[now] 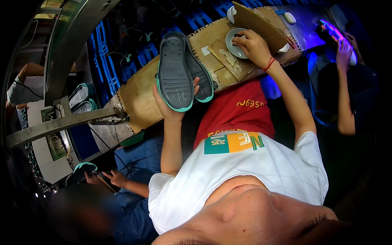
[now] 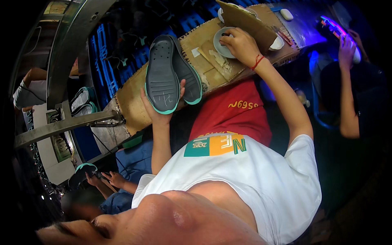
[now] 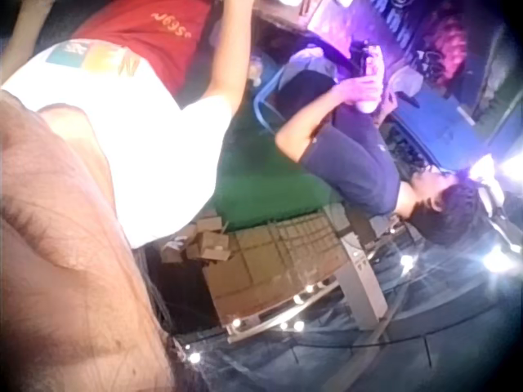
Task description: The person repeatedly wipes the soles of multiple dark-colored sandals with a white cloth. They pick up each sandal from a cardboard surface, wipe the sole, and place it back down, continuing the process throughout the clip.
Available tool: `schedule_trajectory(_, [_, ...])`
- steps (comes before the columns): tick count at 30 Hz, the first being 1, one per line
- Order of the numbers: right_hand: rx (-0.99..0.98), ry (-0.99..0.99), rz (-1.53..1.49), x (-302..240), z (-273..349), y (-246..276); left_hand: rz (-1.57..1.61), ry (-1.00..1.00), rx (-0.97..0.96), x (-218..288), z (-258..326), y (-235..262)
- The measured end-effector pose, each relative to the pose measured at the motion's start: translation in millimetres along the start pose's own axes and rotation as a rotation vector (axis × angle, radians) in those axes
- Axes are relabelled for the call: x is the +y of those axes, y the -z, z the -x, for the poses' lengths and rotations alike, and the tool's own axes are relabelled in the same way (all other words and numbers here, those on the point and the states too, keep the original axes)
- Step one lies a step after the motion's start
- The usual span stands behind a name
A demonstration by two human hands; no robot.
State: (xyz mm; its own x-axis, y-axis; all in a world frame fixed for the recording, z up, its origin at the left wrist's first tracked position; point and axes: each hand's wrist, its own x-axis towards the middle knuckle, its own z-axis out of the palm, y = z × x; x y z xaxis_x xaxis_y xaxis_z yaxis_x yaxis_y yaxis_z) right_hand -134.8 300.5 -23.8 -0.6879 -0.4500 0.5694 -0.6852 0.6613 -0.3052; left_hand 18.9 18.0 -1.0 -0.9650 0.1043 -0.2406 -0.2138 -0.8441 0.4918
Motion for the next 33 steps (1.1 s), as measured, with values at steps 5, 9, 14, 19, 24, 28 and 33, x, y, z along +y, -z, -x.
schedule_trajectory(5, [-0.010, 0.030, -0.009, 2, 1, -4, -0.081, -0.060, -0.094, -11, 1, -4])
schedule_trajectory(9, [-0.027, 0.032, 0.009, 6, 4, -7, -0.413, -0.154, -0.112, -11, -6, -13])
schedule_trajectory(14, [-0.056, -0.018, -0.030, 5, 6, -8, -0.679, -0.280, -0.195, -4, -19, -10])
schedule_trajectory(19, [-0.112, -0.326, -0.257, -1, 6, 17, -0.796, -0.352, -0.171, -5, -23, -16])
schedule_trajectory(24, [-0.096, -0.475, -0.803, -19, 13, 46, -0.871, -0.352, -0.227, -9, -24, -17])
schedule_trajectory(28, [-0.127, -0.356, -0.977, -57, 16, 61, -0.865, -0.394, -0.258, -14, -22, -26])
schedule_trajectory(33, [0.006, -0.016, -0.511, -70, 18, 52, -0.864, -0.453, -0.311, -15, -22, -36])
